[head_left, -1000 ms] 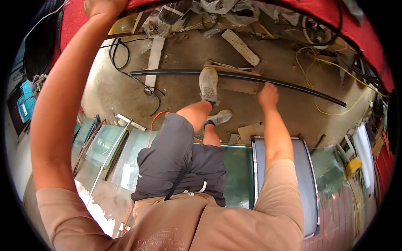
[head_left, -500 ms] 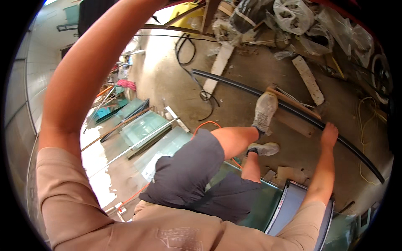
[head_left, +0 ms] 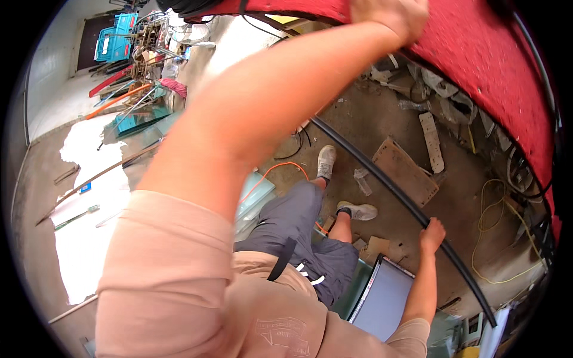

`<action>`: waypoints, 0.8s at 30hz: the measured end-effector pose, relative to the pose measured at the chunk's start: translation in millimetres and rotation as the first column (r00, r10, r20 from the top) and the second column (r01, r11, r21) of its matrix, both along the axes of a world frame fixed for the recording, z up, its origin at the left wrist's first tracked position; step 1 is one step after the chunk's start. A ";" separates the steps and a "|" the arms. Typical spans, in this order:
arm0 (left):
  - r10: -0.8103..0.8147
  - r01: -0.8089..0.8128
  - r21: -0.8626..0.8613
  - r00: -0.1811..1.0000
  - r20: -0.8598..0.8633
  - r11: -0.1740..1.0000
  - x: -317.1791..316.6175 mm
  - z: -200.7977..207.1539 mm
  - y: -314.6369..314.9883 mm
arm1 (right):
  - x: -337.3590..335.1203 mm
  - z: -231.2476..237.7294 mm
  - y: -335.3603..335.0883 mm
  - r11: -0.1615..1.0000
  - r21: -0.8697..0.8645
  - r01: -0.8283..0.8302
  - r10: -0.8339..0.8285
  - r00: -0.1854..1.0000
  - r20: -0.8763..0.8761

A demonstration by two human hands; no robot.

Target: The person measures and prepares a window frame and a plastic trim piece. The person uses a tape measure to check the frame dimensions, cuts a plastic strip with pliers, and then uses a power grinder to trim the plastic strip before checking its fit against the window frame.

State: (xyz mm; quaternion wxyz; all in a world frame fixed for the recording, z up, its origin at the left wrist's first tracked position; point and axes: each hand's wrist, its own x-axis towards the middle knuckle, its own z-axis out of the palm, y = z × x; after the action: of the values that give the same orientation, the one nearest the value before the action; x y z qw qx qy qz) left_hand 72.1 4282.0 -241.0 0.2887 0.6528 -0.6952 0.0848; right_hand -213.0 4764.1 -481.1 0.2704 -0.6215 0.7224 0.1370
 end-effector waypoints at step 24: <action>0.170 0.289 0.685 0.838 -0.519 0.669 544.9 123.6 372.7 | 420.0 379.3 -180.1 0.987 -0.109 -0.116 0.142 0.949 0.280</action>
State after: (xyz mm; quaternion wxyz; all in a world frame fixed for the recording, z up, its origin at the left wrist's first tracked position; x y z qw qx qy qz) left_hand 616.9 4654.7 -117.5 0.1855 0.6842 -0.5789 -0.4029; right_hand 207.0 4584.0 -101.8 0.3338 -0.6925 0.6388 0.0297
